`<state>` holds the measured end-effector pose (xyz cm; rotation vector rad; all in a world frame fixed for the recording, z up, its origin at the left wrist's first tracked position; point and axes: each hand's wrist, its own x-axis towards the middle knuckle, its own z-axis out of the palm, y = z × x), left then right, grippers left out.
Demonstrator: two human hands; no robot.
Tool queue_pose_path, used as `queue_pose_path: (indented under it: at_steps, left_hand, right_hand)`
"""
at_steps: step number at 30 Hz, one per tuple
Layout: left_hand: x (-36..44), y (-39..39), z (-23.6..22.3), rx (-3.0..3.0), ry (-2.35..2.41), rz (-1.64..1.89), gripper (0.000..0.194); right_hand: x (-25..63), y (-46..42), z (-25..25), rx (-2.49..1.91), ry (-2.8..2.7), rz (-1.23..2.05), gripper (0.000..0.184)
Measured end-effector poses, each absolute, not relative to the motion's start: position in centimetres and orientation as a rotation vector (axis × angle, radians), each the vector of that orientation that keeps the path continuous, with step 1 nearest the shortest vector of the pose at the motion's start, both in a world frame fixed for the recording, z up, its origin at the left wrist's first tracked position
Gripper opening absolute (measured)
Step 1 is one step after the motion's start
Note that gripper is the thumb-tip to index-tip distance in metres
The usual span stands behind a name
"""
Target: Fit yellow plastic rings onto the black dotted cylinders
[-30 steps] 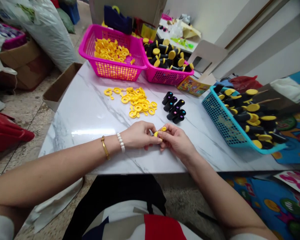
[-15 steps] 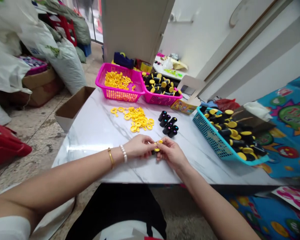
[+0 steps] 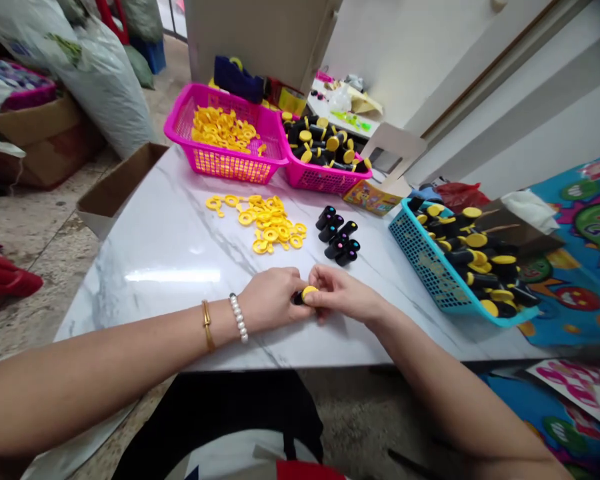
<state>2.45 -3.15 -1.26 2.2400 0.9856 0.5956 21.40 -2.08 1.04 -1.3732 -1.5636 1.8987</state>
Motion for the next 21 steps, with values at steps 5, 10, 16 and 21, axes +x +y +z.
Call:
queue_pose_path:
  at_steps: [5,10,16,21]
  left_hand:
    - [2.7,-3.2,-1.4,2.301,1.072,0.546,0.026]
    - [2.4,-2.8,-1.4,2.306,1.083,0.513,0.031]
    - [2.5,-3.1,-1.2,2.223,1.048,0.491,0.027]
    - [2.6,-3.1,-1.6,2.161,1.111,0.459,0.026]
  right_hand:
    - [20.9,-1.5,0.7,-1.391,-1.688,1.903,0.041]
    - [22.3,-1.0,0.1,-1.318,-1.522,2.012,0.044]
    - [20.8,-3.0,0.5,-1.486,-1.724,1.676,0.038]
    - [18.9,-4.9,2.3,-1.528,-2.302,0.571,0.028]
